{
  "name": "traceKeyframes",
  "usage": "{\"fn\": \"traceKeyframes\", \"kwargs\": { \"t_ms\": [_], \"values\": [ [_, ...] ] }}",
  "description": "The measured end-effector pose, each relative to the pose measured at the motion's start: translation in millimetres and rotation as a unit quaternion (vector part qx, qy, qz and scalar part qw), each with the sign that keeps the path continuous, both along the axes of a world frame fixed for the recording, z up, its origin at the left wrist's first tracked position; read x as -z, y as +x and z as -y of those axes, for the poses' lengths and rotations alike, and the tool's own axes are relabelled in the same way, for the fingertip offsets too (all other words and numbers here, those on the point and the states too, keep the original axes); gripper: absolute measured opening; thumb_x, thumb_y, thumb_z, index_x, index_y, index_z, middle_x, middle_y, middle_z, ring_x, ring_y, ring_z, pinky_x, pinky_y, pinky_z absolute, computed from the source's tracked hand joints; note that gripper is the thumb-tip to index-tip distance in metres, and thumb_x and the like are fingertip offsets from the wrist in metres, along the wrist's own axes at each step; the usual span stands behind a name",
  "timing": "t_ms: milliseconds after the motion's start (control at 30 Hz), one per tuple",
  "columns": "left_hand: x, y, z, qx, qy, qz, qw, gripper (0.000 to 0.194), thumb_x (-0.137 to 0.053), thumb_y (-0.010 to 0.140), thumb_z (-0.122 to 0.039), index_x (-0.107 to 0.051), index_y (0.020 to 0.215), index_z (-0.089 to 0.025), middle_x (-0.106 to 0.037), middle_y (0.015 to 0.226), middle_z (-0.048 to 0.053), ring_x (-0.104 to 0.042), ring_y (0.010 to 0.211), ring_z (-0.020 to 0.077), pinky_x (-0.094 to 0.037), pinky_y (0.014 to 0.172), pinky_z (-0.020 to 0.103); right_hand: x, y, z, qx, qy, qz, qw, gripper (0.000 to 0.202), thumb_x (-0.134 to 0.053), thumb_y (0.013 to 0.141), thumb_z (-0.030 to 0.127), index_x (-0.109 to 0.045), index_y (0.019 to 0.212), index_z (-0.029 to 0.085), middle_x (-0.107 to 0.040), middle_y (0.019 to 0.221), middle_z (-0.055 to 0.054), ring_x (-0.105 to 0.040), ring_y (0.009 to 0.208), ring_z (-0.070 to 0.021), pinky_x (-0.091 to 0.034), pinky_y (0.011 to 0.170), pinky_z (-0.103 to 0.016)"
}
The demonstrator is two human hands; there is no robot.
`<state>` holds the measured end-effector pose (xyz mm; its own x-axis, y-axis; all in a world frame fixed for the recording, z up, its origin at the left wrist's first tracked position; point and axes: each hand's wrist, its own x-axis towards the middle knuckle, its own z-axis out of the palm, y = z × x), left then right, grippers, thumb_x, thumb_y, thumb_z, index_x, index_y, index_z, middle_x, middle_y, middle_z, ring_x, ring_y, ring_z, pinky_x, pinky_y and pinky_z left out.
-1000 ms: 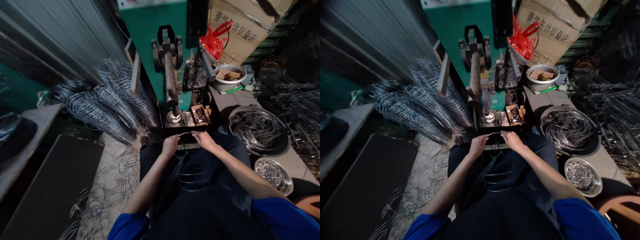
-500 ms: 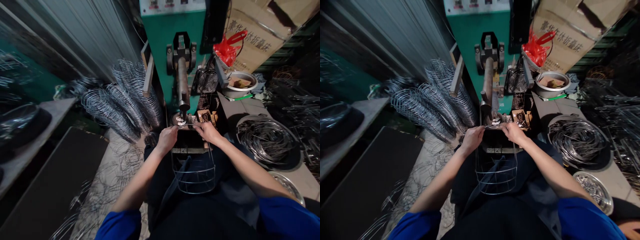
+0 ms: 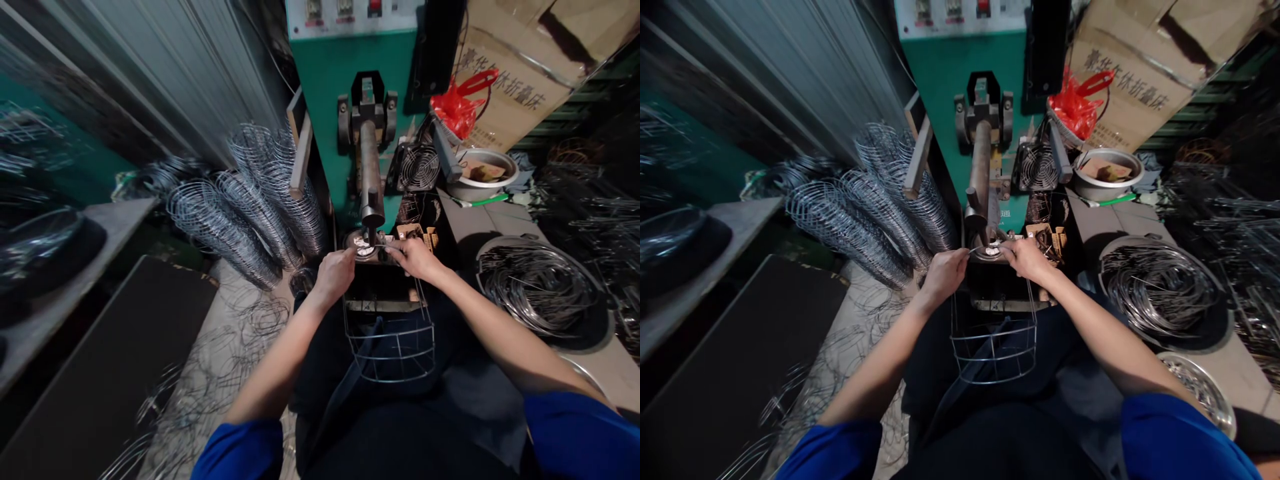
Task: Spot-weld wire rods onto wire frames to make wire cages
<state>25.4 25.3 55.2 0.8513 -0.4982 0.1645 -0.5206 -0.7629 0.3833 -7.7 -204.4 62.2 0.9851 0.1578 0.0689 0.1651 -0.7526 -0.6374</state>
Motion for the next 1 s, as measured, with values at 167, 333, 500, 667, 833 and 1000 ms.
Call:
{"fn": "traceKeyframes", "kwargs": {
  "t_ms": [167,333,500,667,833,1000],
  "values": [
    [-0.4,2,2,0.006,0.001,0.000,1.000,0.028,-0.041,0.095,-0.018,-0.069,0.093,-0.018,-0.071,0.081,0.009,-0.065,0.072,0.0171,-0.046,0.071,0.026,-0.5,0,0,0.000,0.010,-0.021,1.000,0.030,-0.046,0.097,0.030,-0.072,0.094,0.015,-0.058,0.054,0.001,-0.056,0.041,-0.0145,-0.044,0.051,-0.023],
    [2.8,3,1,0.018,-0.003,0.002,1.000,0.026,-0.043,0.094,-0.017,-0.068,0.090,-0.017,-0.071,0.078,0.008,-0.064,0.070,0.0157,-0.043,0.068,0.025,-3.8,2,0,-0.008,0.010,-0.029,0.999,0.029,-0.046,0.097,0.028,-0.068,0.083,0.016,-0.058,0.054,0.001,-0.056,0.041,-0.0135,-0.043,0.053,-0.023],
    [5.6,4,1,0.010,0.000,0.011,1.000,0.026,-0.041,0.096,-0.021,-0.067,0.091,-0.017,-0.071,0.078,0.008,-0.064,0.069,0.0161,-0.042,0.066,0.025,-4.9,2,0,-0.015,-0.014,-0.032,0.999,0.026,-0.046,0.099,0.027,-0.067,0.086,0.017,-0.060,0.058,0.000,-0.057,0.044,-0.0136,-0.042,0.056,-0.023],
    [5.7,0,-2,0.011,0.007,0.022,1.000,0.029,-0.038,0.097,-0.023,-0.065,0.087,-0.018,-0.070,0.079,0.008,-0.063,0.070,0.0160,-0.042,0.067,0.025,3.0,0,-2,0.000,-0.025,0.001,1.000,0.028,-0.044,0.100,0.028,-0.068,0.090,0.018,-0.066,0.070,-0.004,-0.062,0.057,-0.0171,-0.045,0.062,-0.025],
    [25.7,-27,-4,0.020,-0.033,0.049,0.998,0.027,-0.040,0.097,-0.027,-0.065,0.091,-0.019,-0.072,0.077,0.007,-0.065,0.067,0.0168,-0.042,0.062,0.025,24.8,-33,-8,0.029,-0.070,0.010,0.997,0.024,-0.049,0.101,0.029,-0.071,0.096,0.019,-0.071,0.086,-0.006,-0.067,0.084,-0.0221,-0.048,0.077,-0.029],
    [54.1,-49,8,0.073,-0.044,0.125,0.989,0.022,-0.049,0.095,-0.028,-0.067,0.097,-0.015,-0.074,0.079,0.007,-0.069,0.066,0.0174,-0.042,0.059,0.024,69.5,-88,22,0.102,-0.022,0.017,0.994,0.025,-0.056,0.100,0.037,-0.066,0.116,0.021,-0.070,0.111,-0.007,-0.067,0.096,-0.0218,-0.049,0.079,-0.027]
  ]
}}
